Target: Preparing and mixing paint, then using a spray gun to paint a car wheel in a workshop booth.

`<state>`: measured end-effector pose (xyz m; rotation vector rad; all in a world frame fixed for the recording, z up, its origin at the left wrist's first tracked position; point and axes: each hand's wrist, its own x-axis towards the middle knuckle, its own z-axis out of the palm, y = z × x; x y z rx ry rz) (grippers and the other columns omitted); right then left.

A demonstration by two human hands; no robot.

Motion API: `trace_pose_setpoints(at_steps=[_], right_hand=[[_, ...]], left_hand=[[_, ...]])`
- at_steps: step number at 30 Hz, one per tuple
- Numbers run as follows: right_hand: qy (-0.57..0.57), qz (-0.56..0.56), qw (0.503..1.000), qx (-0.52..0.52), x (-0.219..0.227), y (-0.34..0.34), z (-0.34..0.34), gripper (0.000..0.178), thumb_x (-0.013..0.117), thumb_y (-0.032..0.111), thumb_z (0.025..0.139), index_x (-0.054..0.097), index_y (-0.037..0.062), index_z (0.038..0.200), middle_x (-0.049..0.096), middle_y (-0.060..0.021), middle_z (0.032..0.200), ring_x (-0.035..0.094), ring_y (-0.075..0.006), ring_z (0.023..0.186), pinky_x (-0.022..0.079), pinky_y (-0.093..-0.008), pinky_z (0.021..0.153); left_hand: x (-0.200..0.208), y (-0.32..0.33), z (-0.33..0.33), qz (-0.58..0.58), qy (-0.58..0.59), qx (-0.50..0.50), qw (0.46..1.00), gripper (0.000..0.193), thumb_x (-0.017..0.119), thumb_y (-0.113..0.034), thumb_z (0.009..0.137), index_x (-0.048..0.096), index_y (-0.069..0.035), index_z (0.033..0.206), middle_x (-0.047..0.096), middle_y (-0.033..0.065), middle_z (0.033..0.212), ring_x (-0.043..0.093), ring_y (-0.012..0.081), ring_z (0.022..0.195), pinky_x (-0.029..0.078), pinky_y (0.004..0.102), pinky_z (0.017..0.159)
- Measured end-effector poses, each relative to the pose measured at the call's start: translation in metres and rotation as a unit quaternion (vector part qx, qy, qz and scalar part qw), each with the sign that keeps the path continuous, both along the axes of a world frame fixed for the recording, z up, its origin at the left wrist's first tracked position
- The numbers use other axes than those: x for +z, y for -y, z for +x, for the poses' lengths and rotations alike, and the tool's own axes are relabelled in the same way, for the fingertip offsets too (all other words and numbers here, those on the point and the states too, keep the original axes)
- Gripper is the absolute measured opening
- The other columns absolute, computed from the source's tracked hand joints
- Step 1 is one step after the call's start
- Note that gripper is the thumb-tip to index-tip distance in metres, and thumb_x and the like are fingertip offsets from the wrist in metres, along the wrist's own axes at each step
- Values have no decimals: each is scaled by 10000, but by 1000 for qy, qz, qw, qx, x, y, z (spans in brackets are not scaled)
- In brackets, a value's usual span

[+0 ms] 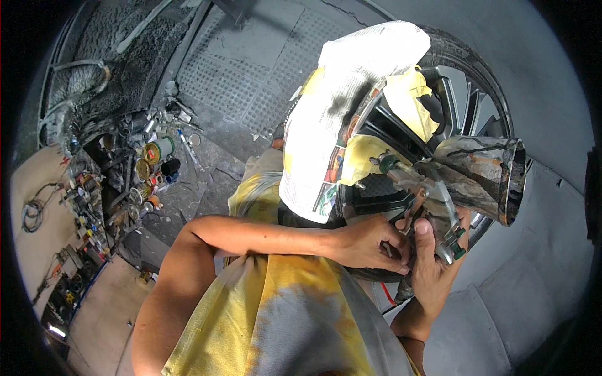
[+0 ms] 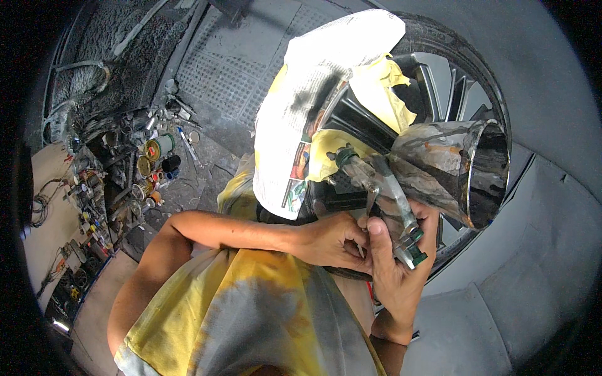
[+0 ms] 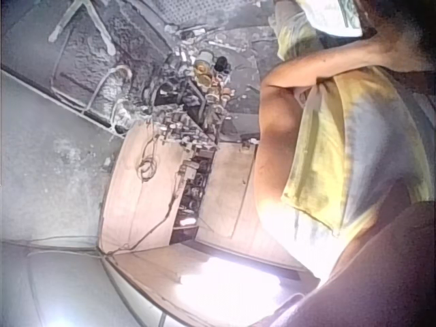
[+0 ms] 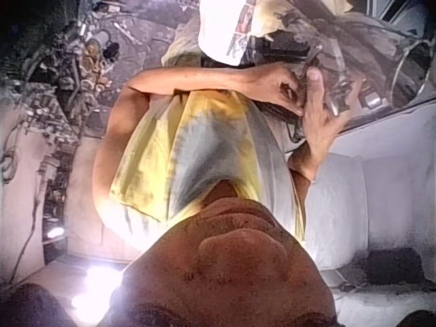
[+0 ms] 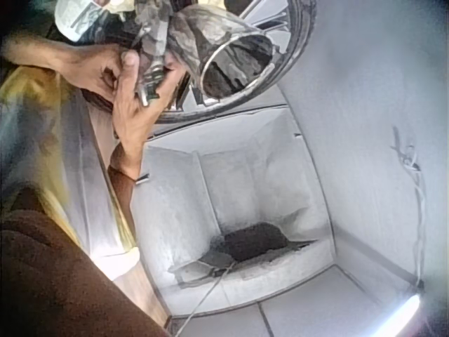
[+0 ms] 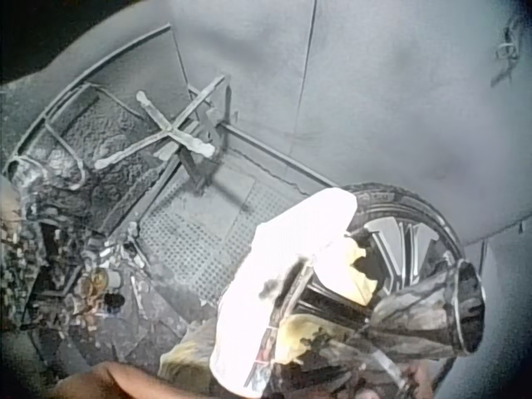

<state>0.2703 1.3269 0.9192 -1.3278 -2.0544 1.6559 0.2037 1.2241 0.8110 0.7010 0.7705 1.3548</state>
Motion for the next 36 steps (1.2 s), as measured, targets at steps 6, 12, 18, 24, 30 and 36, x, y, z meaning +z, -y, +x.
trace_pose_setpoints(at_steps=[6, 12, 18, 24, 30, 36], right_hand=[[7, -35, 999, -32, 5, 5, -3, 322, 722, 167, 936, 515, -8, 1109, 685, -88, 911, 632, -114, 831, 490, -245, 754], [-10, -12, 1000, -18, -4, 1, -1, 317, 719, 174, 942, 513, -5, 1103, 690, -92, 904, 635, -113, 833, 493, -245, 769], [-31, 15, 999, -10, -7, 1, 1, 321, 707, 176, 950, 504, -2, 1125, 687, -85, 890, 622, -100, 801, 489, -227, 720], [-27, -23, 997, -71, 2, 1, -3, 301, 681, 147, 958, 490, 13, 1148, 692, -84, 869, 542, -54, 572, 418, -196, 470], [-24, -44, 997, -67, 0, 1, -6, 291, 673, 129, 960, 480, 14, 1144, 716, -110, 854, 534, -51, 550, 411, -196, 456], [-34, -42, 997, -55, -2, 7, -7, 291, 677, 120, 960, 484, 19, 1153, 715, -107, 855, 528, -45, 564, 403, -187, 477]], left_hand=[[2, 2, -2, 0, 5, -8, 1000, 143, 747, -112, 885, 728, 26, 918, 742, 92, 893, 690, 121, 821, 567, 268, 731], [2, 1, -6, 1, 30, -5, 1000, 132, 730, -84, 892, 717, 37, 943, 744, 110, 909, 699, 123, 862, 570, 261, 769], [4, 3, -7, 4, 9, 11, 1000, 128, 724, -79, 890, 718, 30, 956, 744, 110, 905, 704, 137, 847, 566, 281, 752], [17, 25, -66, -98, -343, 238, 904, 111, 742, -68, 879, 746, 10, 958, 727, 104, 788, 649, 74, 668, 522, 264, 557], [11, 15, -113, -316, -334, 236, 856, 212, 750, -135, 895, 736, 71, 946, 666, 91, 577, 647, 88, 502, 454, 238, 439], [8, 10, -120, -291, -347, 217, 864, 209, 697, -125, 938, 726, 82, 942, 647, 92, 547, 665, 116, 497, 460, 254, 430]])
